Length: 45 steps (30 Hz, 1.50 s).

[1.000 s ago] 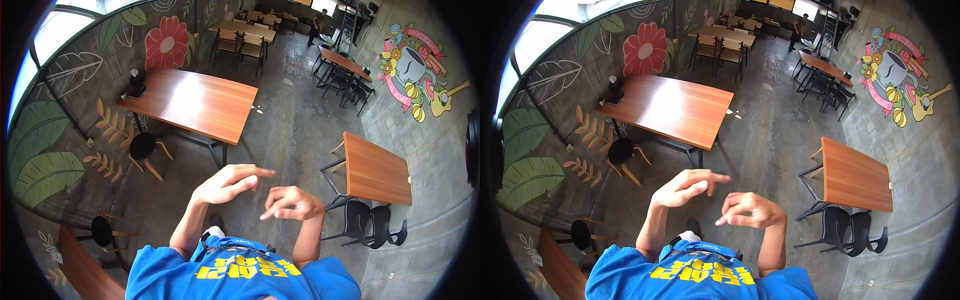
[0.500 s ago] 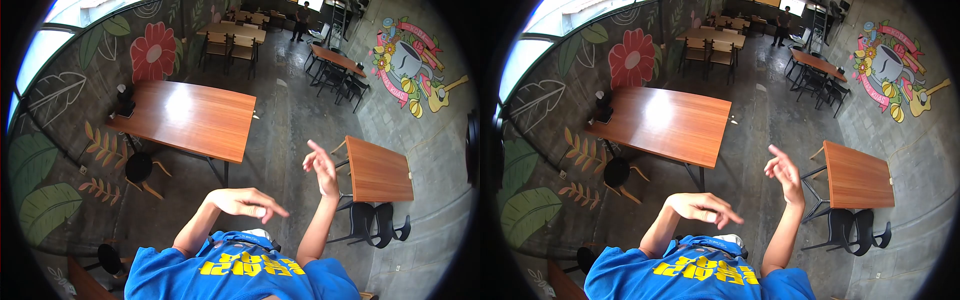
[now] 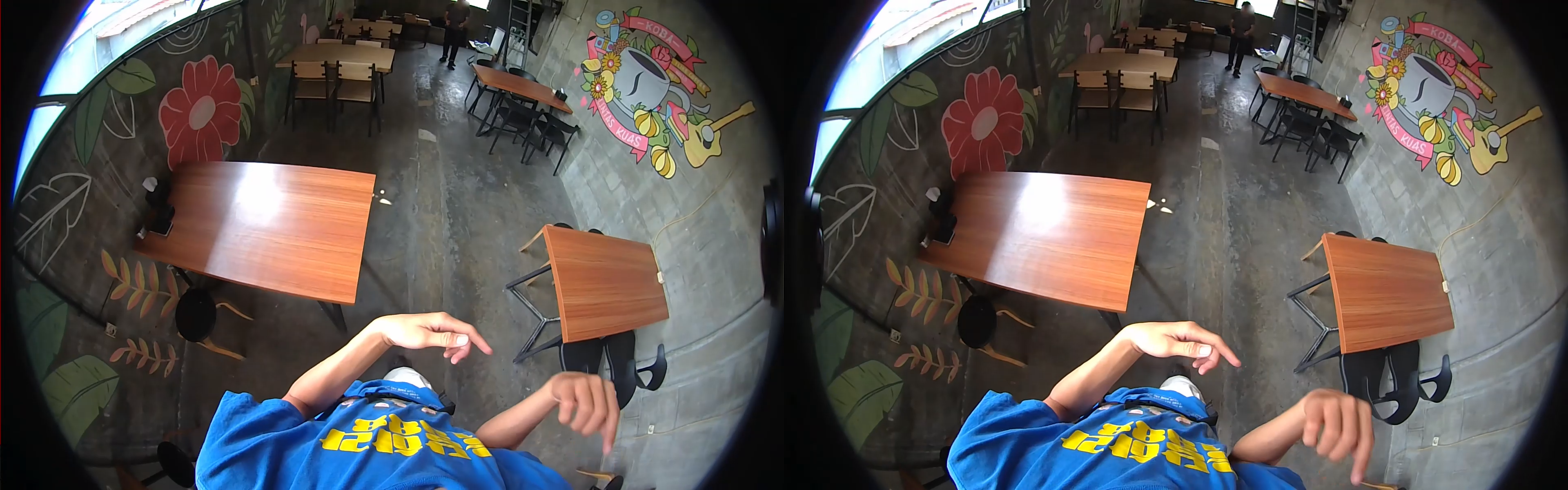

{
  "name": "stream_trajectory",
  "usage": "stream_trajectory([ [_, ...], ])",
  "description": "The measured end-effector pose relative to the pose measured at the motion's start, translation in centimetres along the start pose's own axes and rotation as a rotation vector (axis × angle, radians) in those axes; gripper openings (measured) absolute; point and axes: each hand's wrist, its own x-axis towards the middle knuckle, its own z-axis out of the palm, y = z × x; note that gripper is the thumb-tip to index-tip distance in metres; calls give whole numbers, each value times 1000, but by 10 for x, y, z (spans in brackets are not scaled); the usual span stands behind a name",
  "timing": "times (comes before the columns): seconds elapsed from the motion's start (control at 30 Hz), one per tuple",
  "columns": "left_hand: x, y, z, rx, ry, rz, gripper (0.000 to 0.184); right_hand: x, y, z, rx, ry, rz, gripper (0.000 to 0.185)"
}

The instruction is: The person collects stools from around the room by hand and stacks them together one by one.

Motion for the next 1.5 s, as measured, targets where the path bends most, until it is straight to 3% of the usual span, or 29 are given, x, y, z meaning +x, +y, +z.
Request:
stream_trajectory([
  [0.03,7,0,-15,-20,65,61,51,-19,10,-15,-15,284,-24,21],
  [0.1,21,-8,-43,-113,245,172,50,-54,34,-68,153,626,10,40],
  [0.13,30,-12,-56,-287,326,257,47,-68,47,-86,211,902,15,47],
  [0.2,42,-17,-86,-437,454,339,45,-84,74,-128,425,1232,23,49],
  [0.37,45,-31,-137,-521,648,536,41,-134,120,-204,601,1429,224,41],
  [0.43,41,-34,-145,-499,905,630,41,-136,135,-227,622,1524,298,32],
  [0.47,30,-47,-157,-458,903,685,46,-145,143,-240,616,1464,355,30],
  [0.5,26,-45,-160,-445,1030,700,48,-146,151,-255,614,1454,408,32],
  [0.57,13,-48,-171,-431,1211,740,53,-162,169,-290,713,1339,456,46],
  [0.67,-7,-58,-191,-411,1432,757,56,-130,204,-325,637,1393,581,50],
  [0.83,-33,-89,-254,-482,1662,843,63,-115,255,-402,673,1285,661,61],
  [1.2,-53,-36,-446,-353,1740,1269,56,-99,374,-603,895,1225,826,61],
  [1.5,-37,-28,-511,-226,2027,1154,56,-110,444,-684,1109,1146,1046,58],
])
